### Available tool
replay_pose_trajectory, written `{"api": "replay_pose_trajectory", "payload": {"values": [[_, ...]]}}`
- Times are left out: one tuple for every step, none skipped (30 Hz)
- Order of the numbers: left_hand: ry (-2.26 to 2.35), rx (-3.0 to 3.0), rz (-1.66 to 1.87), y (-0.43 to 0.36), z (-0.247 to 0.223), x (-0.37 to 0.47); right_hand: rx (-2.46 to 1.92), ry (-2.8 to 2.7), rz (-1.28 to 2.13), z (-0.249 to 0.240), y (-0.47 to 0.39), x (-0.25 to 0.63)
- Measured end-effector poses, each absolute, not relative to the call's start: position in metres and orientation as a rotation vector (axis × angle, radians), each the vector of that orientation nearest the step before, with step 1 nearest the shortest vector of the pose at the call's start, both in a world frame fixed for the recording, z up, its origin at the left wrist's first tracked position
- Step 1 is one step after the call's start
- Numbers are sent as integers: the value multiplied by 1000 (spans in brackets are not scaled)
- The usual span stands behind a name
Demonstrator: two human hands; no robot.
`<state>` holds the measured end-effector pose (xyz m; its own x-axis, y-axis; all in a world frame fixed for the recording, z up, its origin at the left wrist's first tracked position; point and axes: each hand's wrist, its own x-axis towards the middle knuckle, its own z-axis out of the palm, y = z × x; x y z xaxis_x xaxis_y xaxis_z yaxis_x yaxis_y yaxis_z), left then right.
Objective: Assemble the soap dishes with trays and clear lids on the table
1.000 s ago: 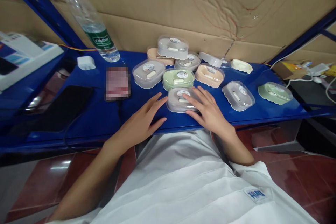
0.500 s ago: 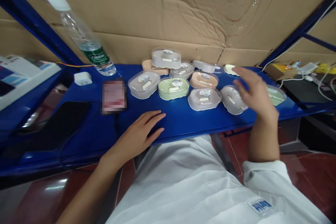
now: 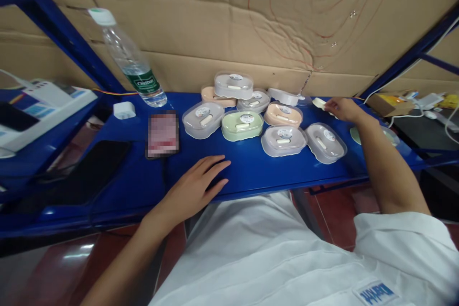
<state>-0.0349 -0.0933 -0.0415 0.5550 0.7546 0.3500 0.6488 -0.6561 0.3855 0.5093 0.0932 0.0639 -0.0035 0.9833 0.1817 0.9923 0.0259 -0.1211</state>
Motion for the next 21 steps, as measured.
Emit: {"api": "replay_pose_trajectory", "payload": {"values": [[1185,2594,756,-95,-40,-34,-2023,-2083,-74,71,84,504],[1187,2614,794,-97,-38,-33,-1994,-2084,-84,78,73,497],[1185,2635,847,-99,-36,-32,-1958,-2089,-95,86,59,486],[1173,2654,911,-103,-34,-30,-1883,-2112,-113,93,43,471],[1151,2668,981,-107,-31,-28,-1787,-2154,-125,97,24,453],[1118,2678,1053,-111,-29,-26,-1662,-2222,-123,100,3,431],[1076,2687,1123,-116,-27,-24,-1426,-2350,-107,100,-19,406],[1028,2696,1181,-121,-25,-21,-1173,-2484,-87,98,-41,379],[982,2708,1232,-125,-23,-18,-996,-2587,-77,95,-62,352],[939,2723,1269,-130,-21,-16,-856,-2674,-59,90,-80,326],[898,2739,1288,-133,-19,-13,-696,-2751,-54,86,-95,303],[864,2753,1291,-136,-18,-11,-581,-2808,-77,82,-106,284],[839,2757,1284,-138,-17,-9,-498,-2851,-102,80,-112,270],[825,2749,1279,-138,-16,-8,-438,-2879,-125,80,-112,262],[826,2729,1280,-137,-16,-7,-413,-2893,-126,83,-106,260],[846,2700,1281,-135,-16,-8,-428,-2887,-103,87,-94,265],[881,2667,1286,-132,-17,-8,-482,-2856,-69,92,-78,275],[922,2637,1282,-128,-19,-10,-568,-2805,-29,98,-57,291],[961,2618,1264,-123,-21,-12,-717,-2721,-2,103,-33,312],[995,2609,1229,-119,-23,-14,-889,-2617,-43,106,-7,335],[1024,2607,1181,-115,-26,-17,-1075,-2518,-81,106,18,360]]}}
